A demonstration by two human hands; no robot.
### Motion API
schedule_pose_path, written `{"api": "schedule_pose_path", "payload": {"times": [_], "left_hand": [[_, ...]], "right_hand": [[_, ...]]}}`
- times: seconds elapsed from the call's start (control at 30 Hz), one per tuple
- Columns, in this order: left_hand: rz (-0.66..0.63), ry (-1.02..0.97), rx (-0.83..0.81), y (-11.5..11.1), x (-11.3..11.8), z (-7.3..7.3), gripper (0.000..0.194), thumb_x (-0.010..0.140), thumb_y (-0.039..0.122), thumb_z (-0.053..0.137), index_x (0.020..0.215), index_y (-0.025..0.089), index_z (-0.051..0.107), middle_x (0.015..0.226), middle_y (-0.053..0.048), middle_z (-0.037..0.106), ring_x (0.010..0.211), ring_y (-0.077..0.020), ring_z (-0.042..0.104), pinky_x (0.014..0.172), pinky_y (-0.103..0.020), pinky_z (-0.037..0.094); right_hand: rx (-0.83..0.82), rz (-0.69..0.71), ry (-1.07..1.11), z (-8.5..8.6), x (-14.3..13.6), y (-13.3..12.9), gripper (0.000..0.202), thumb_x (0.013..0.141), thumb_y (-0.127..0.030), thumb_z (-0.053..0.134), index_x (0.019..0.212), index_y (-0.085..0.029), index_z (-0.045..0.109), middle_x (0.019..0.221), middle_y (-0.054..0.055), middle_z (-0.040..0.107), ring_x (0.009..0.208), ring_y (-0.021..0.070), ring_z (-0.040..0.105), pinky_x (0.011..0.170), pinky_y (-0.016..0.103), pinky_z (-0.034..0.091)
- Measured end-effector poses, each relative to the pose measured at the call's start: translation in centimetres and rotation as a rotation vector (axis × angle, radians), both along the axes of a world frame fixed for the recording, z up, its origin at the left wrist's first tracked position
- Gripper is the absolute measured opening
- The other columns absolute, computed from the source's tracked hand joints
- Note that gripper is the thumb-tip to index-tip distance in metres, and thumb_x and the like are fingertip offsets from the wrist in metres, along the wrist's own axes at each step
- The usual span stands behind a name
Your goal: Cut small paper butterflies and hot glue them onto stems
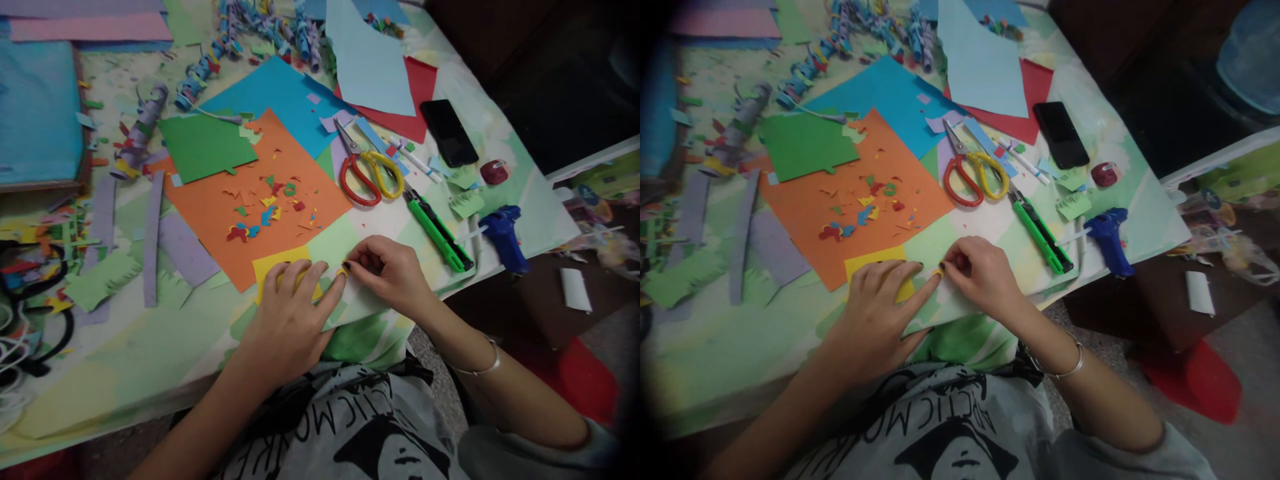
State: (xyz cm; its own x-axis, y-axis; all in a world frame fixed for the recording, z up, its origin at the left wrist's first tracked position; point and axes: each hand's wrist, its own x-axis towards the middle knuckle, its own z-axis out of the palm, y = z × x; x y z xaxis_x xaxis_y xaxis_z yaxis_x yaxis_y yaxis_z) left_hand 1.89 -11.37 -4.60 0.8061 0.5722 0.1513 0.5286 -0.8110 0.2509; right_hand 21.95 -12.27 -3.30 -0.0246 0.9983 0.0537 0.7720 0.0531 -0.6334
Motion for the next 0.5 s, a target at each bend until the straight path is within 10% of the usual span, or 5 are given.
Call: {"api": "schedule_pose_path", "payload": {"times": [0.5], "left_hand": [[-0.001, -0.002, 0.006, -0.08, -0.02, 0.06, 0.059, 0.079, 0.037, 0.059, 0.133, 0.017, 0.047, 0.131, -0.020, 0.046, 0.117, -0.0389, 0.039, 0.095, -0.058, 0.031]], "right_hand": [[-0.012, 0.045, 0.117, -0.09, 0.80, -0.04, 0.021, 0.078, -0.009, 0.053, 0.095, -0.019, 0.061, 0.079, 0.001, 0.055, 0.069, 0.0126, 0.049, 0.065, 0.025, 0.037]]}}
